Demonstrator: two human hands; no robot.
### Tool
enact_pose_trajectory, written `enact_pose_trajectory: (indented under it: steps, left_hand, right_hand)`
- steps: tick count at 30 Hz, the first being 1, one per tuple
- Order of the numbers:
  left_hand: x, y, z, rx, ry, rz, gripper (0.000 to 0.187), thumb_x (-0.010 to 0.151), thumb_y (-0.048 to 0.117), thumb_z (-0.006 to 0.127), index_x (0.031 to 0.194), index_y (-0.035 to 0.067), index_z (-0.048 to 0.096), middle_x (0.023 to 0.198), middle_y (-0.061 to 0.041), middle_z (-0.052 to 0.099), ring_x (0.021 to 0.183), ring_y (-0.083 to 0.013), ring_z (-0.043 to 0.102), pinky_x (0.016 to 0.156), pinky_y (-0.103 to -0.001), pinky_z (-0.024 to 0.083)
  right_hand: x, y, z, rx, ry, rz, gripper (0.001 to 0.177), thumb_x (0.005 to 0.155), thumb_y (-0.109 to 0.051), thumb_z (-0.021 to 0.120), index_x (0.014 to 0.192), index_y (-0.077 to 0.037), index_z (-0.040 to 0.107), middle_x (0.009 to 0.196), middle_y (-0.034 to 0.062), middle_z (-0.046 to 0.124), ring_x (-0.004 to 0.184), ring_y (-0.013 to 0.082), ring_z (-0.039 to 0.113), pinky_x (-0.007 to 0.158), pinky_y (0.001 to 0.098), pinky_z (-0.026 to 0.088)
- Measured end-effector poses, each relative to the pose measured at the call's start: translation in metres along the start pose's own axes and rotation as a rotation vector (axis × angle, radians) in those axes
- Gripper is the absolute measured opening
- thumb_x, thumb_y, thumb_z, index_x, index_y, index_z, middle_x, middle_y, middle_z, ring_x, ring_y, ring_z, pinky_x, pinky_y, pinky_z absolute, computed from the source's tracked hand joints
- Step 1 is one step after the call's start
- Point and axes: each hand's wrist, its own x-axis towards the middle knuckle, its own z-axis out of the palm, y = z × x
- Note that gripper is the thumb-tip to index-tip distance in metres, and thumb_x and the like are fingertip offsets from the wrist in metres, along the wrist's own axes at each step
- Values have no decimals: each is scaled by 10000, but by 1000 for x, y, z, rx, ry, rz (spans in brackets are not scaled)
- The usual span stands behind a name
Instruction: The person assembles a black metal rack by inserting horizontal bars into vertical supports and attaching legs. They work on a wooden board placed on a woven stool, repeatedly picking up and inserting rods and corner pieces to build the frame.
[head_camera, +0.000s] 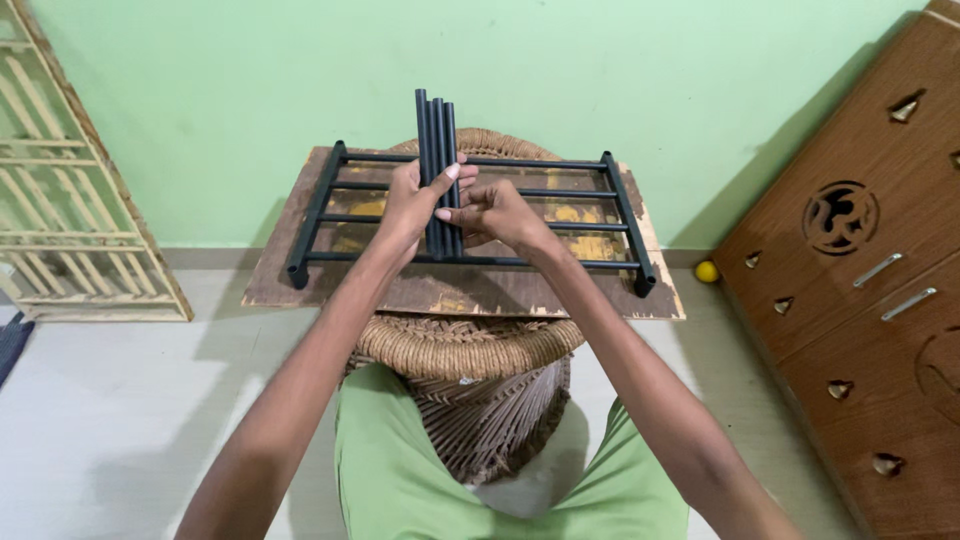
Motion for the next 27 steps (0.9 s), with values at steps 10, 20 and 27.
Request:
enact_pose_trajectory:
  steps: [10,20,27]
  left_hand:
    - [-5,-7,-33,-59,181,212,403,1052,248,677,1299,-70,698,1166,-155,732,1004,-170,667,858,-300,571]
    - [-45,42,-125,-128,559,133,277,1053,209,546,1223,29,671,980,-126,750,654,-88,645,534,-205,509]
    - [-96,15,-186,330,615,145,314,1042,312,662,1106,22,761,848,13,685,630,-53,531,529,-240,405]
  right_hand:
    - [8,-17,28,17,-35,-140,315,907,-237,748,1078,22,691,935,137,783,820,193,788,722,364,693]
    - [22,-41,74,-10,-40,-145,437,891,-179,751,1239,5,561,1119,146,702,989,264,751,750,405,662]
    - [53,-27,121,106,-151,-265,661,838,-119,768,1413,-21,458,1194,175,715,1053,305,742,822,419,635]
